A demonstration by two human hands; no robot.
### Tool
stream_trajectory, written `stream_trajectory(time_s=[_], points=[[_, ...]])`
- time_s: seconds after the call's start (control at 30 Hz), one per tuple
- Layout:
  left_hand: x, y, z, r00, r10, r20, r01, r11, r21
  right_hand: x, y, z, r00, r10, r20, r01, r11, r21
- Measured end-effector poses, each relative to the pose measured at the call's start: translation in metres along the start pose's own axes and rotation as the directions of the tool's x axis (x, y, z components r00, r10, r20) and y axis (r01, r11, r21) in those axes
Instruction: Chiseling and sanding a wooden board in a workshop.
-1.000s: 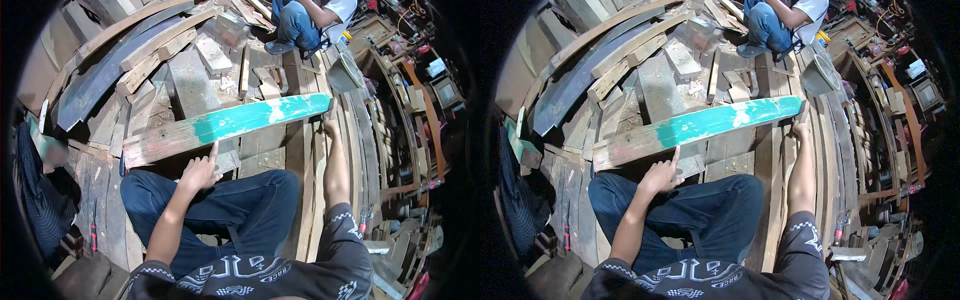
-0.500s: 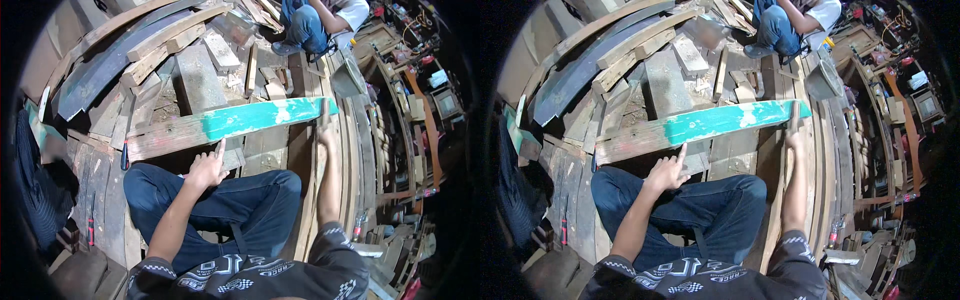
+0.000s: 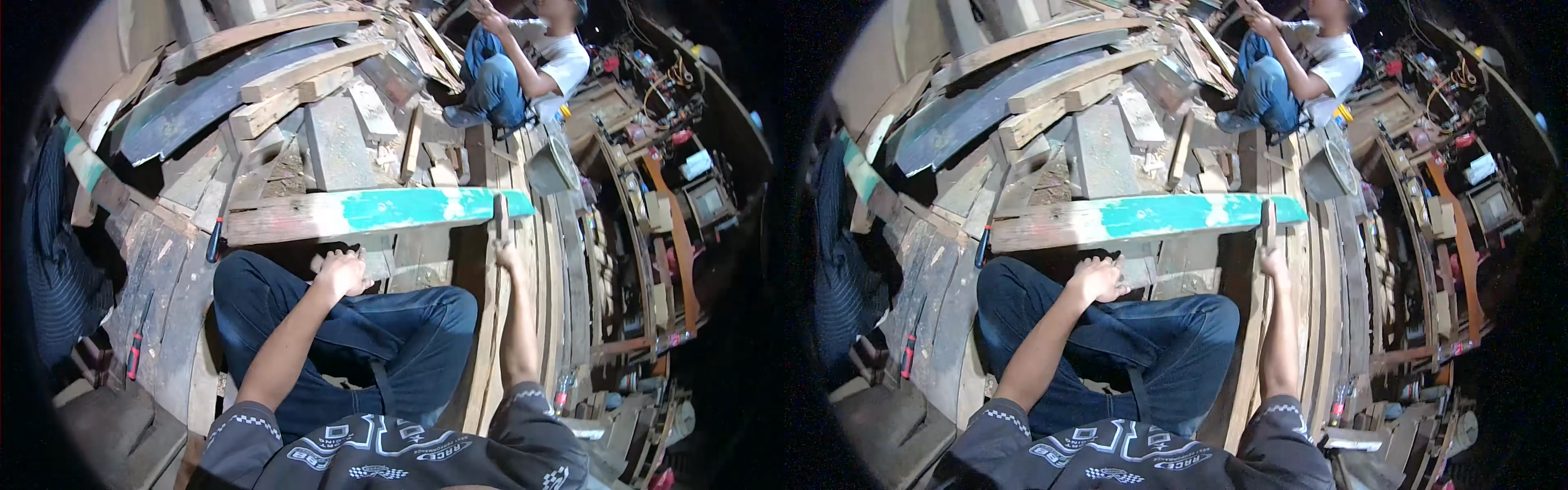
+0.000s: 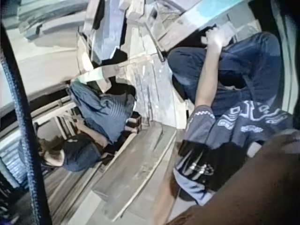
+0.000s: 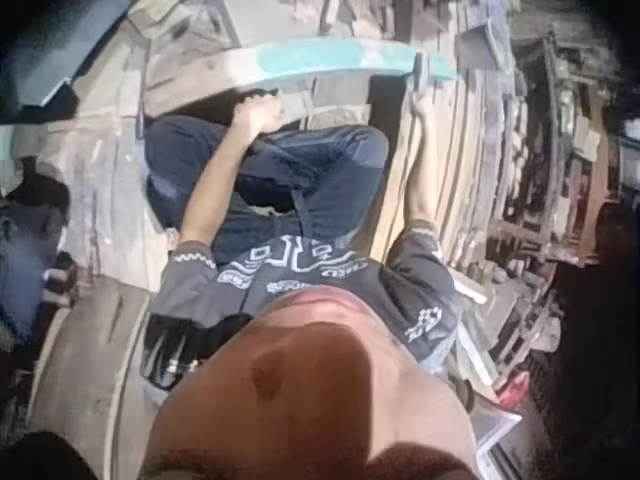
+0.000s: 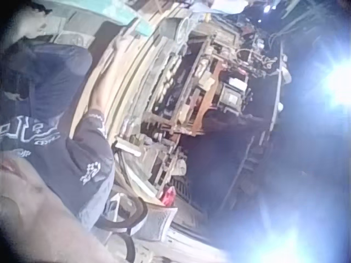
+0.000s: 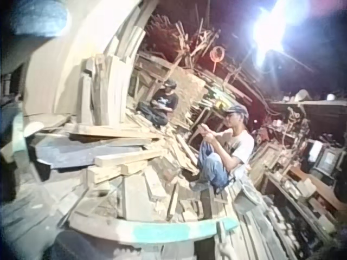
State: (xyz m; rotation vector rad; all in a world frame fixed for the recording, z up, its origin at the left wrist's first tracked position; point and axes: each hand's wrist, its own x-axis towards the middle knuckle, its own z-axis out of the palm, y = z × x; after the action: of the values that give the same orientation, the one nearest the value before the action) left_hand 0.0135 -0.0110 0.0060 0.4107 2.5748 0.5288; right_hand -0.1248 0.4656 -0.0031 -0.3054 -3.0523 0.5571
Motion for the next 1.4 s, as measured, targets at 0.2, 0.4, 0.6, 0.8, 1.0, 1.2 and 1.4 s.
stream_trajectory(time_s=[0.2,0.4,0.6,0.8,1.0,1.2,1.4], points=[[0.001,-0.005,0.001,0.995,0.054,-0.090,-0.051,0.998,0.033,-0.023,-0.010,0.006,0.821,-0.538,0.192,0.570,0.797,-0.201],[-0.002,-0.006,-0.004,0.999,0.015,-0.040,-0.016,1.000,-0.016,-0.035,-0.059,-0.010,0.974,-0.220,0.052,0.223,0.902,-0.369],[-0.004,-0.014,-0.005,0.998,-0.027,-0.053,0.026,1.000,-0.011,-0.074,-0.126,-0.039,0.940,0.150,0.305,-0.120,0.986,-0.115],[0.007,-0.014,0.011,0.999,-0.031,-0.038,0.030,0.999,-0.016,-0.083,-0.105,-0.011,0.898,-0.179,0.402,0.206,0.978,-0.025],[0.010,-0.020,0.014,0.998,-0.049,-0.036,0.049,0.999,-0.020,-0.089,-0.126,0.013,0.980,-0.060,0.190,0.082,0.991,-0.110],[0.007,-0.010,0.004,0.999,-0.041,-0.019,0.040,0.998,-0.037,-0.095,-0.134,-0.007,0.971,-0.087,0.221,0.126,0.978,-0.168],[0.017,-0.020,0.021,0.996,-0.049,-0.068,0.047,0.998,-0.028,-0.118,-0.159,0.005,0.873,-0.261,0.411,0.312,0.948,-0.063]])
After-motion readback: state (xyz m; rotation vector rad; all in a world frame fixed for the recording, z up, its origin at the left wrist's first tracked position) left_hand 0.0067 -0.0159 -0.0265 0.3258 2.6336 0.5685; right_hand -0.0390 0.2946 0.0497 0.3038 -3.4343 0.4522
